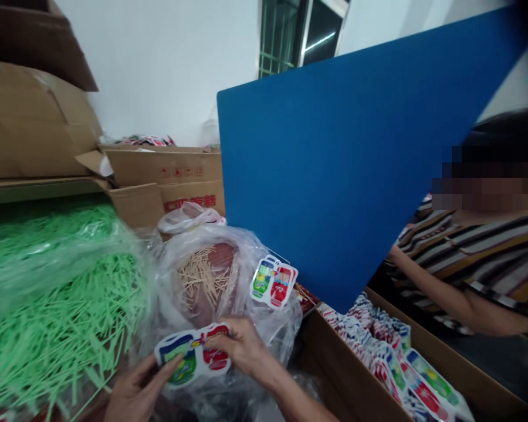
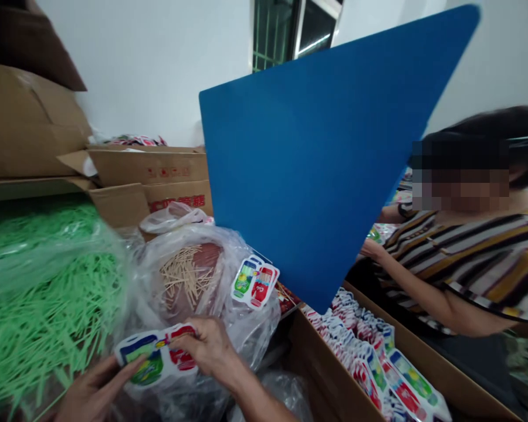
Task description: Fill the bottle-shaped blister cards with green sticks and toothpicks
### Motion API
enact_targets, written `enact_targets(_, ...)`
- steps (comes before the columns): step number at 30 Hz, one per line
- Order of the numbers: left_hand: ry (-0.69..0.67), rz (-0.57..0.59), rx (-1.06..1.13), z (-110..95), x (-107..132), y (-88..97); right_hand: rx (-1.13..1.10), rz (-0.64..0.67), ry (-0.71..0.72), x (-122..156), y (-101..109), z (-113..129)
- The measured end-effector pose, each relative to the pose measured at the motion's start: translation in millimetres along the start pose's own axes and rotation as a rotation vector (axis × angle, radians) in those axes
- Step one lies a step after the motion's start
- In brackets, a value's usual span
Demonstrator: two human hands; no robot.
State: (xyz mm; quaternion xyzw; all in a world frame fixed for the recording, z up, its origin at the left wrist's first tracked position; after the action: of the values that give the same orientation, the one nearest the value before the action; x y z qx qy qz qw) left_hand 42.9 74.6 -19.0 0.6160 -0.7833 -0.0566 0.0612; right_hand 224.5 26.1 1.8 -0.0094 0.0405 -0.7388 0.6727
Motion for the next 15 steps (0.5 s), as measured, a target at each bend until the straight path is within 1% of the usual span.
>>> enact_targets(2, 0.008, -0.007, 0.02, 3.2, -1.6, -2.9, -0.023, -0.027, 0.019, -1.5, 9.2, 3.6)
enact_targets(4, -0.009, 0.006, 0.048, 6.1, -4.2, -2.4, -0.072, -0.1, 0.029, -7.0, 27.8, 8.3)
enact_targets(5, -0.01, 0.023, 0.061, 7.7, -5.0, -1.8, -0.084, -0.161, 0.037, -10.7, 42.1, 11.4)
enact_targets(7, 0.001, 0.045, 0.089, 9.7, -5.0, 1.1, -0.041, -0.315, 0.054, -18.1, 79.0, 18.0)
enact_targets(9, 0.022, 0.033, 0.117, 9.5, -3.1, 6.3, 0.13, -0.512, 0.072, -21.6, 124.1, 26.0)
enact_targets(10, 0.031, 0.022, 0.123, 8.9, -1.6, 8.6, 0.177, -0.563, 0.07, -24.0, 142.9, 27.2)
enact_targets(12, 0.046, 0.003, 0.109, 8.5, 1.5, 12.2, 0.257, -0.623, 0.058, -27.9, 175.3, 25.8)
enact_targets(15, 0.059, -0.009, 0.07, 12.1, 5.2, 16.4, 0.435, -0.69, 0.014, -27.3, 211.2, 19.3)
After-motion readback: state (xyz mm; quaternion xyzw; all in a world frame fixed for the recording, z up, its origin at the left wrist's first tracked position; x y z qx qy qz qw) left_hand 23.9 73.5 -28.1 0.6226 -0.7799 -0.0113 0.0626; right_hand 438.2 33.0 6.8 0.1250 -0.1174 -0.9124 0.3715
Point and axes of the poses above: each hand's wrist, its own x-axis away from the middle knuckle, its own y-axis out of the back of the hand, z = x × y, the point moved 10 cm from there along -x, towards the middle knuckle, and after that the axes turned 1 degree about -z, right-handed, at the moved point
